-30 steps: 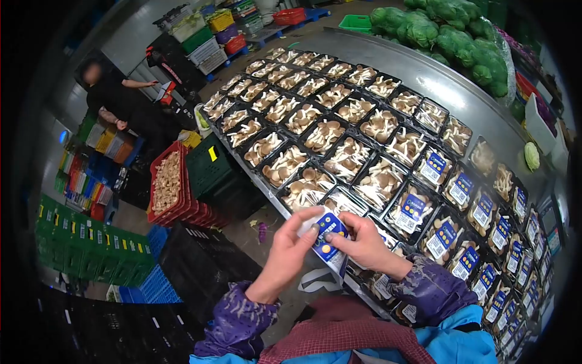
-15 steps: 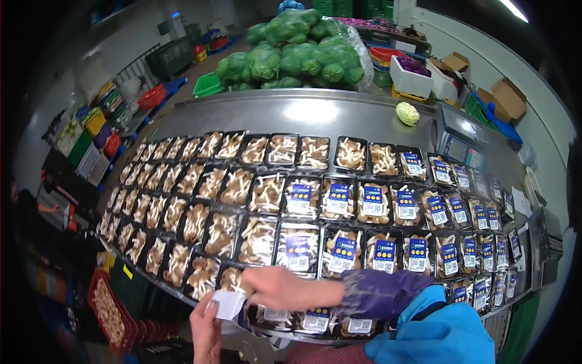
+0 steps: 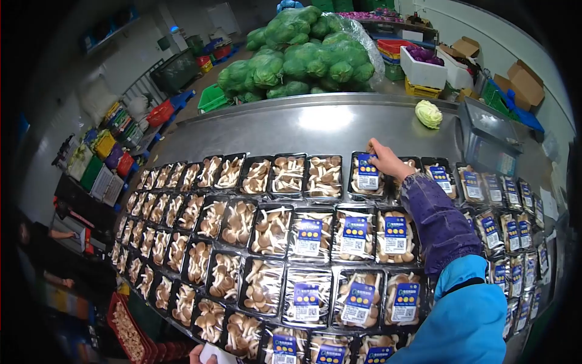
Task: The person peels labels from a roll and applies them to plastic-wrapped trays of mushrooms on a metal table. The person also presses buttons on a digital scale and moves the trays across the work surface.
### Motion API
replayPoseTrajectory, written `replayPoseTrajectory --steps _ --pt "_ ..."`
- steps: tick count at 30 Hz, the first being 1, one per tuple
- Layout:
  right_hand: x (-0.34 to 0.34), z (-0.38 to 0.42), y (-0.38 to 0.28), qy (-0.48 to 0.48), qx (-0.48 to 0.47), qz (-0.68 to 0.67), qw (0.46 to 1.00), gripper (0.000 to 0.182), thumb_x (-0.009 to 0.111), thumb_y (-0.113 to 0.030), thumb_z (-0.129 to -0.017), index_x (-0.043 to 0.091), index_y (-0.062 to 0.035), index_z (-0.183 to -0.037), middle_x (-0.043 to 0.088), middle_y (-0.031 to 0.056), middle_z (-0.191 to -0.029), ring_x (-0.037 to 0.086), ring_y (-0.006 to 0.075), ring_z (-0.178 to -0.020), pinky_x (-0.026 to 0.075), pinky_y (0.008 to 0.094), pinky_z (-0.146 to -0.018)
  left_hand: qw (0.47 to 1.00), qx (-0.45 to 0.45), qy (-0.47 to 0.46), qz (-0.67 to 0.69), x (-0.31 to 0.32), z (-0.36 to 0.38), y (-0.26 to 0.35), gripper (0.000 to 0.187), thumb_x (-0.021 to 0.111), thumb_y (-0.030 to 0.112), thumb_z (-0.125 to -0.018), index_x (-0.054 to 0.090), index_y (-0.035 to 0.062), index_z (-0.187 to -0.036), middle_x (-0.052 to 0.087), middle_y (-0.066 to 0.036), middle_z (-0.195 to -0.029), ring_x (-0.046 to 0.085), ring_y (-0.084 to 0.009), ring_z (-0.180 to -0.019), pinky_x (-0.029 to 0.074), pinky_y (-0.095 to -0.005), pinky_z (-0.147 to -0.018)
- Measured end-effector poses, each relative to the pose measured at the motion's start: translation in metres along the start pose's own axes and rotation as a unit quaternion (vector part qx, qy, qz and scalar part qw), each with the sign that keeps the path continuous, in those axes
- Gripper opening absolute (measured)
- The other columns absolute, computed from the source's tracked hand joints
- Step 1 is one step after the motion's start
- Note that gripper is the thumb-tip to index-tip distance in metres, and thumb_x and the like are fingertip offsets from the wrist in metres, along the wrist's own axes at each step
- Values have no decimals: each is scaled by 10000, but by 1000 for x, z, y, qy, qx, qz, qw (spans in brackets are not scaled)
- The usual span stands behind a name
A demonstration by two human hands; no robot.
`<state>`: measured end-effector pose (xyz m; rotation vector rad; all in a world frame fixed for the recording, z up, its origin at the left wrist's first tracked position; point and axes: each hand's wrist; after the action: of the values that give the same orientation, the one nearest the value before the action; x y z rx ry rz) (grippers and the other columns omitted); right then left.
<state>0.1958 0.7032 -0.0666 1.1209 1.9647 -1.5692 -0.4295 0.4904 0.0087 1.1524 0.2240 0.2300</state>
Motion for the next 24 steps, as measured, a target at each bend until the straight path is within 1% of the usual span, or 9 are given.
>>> replayPoseTrajectory --steps 1,6,9,10,12,14,19,21,24 --pt "9 0 11 -12 15 31 999 280 610 -45 -751 443 -44 -976 577 162 -880 573 366 -892 445 457 -713 1000 10 -14 0 2 2 -1 377 562 -18 -832 465 34 -1192 548 -104 -1074 557 -189 -936 486 -290 -797" --pt "49 17 15 33 22 262 964 281 611 -178 -774 482 -92 -1008 548 119 -930 575 310 -876 466 466 -711 1000 0 -17 -22 10 6 5 379 565 6 -834 464 23 -1199 544 -88 -1093 549 -183 -949 476 -294 -804" --pt "44 15 -4 72 -5 473 878 364 632 -170 -751 491 -100 -1079 510 103 -1003 536 291 -909 462 430 -701 996 52 -52 -48 12 19 14 355 558 93 -860 476 11 -1195 535 -85 -1128 528 -180 -1007 448 -315 -856" --pt "52 14 -13 74 -11 501 862 393 644 -167 -740 494 -101 -1097 501 103 -1029 527 283 -918 460 418 -704 994 85 -63 -26 6 13 13 449 569 -48 -734 481 -1 -1171 551 -80 -1074 559 -185 -977 457 -314 -866" --pt "63 36 -80 90 -115 286 947 389 655 -148 -736 503 -94 -1090 515 99 -1075 529 289 -961 455 411 -751 996 63 -31 -49 19 29 36 423 549 -55 -713 489 -4 -1129 518 -75 -1071 515 -176 -1004 413 -298 -896" --pt "86 73 -168 -97 -138 30 985 469 686 -160 -727 491 -91 -1147 510 96 -1170 496 284 -1087 447 383 -831 994 75 -55 -59 13 36 46 405 563 -21 -759 476 11 -1154 535 -62 -1041 535 -147 -958 439 -275 -838" --pt "115 209 -376 -470 -241 -377 760 784 765 -283 -664 360 -89 -1307 370 143 -1334 369 275 -1240 335 384 -1009 979 57 -157 118 4 66 88 343 577 7 -829 478 37 -1156 578 -73 -1036 571 -130 -900 472 -259 -800" --pt "132 238 -406 -439 -269 -417 749 500 699 -263 -744 523 -22 -1145 565 138 -1051 543 242 -1001 430 341 -860 969 80 -140 190 -16 65 92 356 557 33 -854 447 41 -1193 579 -94 -1058 579 -158 -955 490 -282 -828" --pt "132 254 -431 -448 -57 -530 718 209 616 -139 -816 604 19 -952 617 87 -801 563 112 -743 446 245 -683 961 113 -70 241 -29 70 92 383 479 92 -911 361 54 -1274 531 -65 -1139 566 -158 -992 490 -297 -831"
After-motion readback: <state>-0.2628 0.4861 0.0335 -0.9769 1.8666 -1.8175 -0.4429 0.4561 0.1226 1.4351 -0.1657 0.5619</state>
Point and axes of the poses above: each hand's wrist, its own z-axis away from the middle knuckle, its own x-axis out of the palm, y = z × x
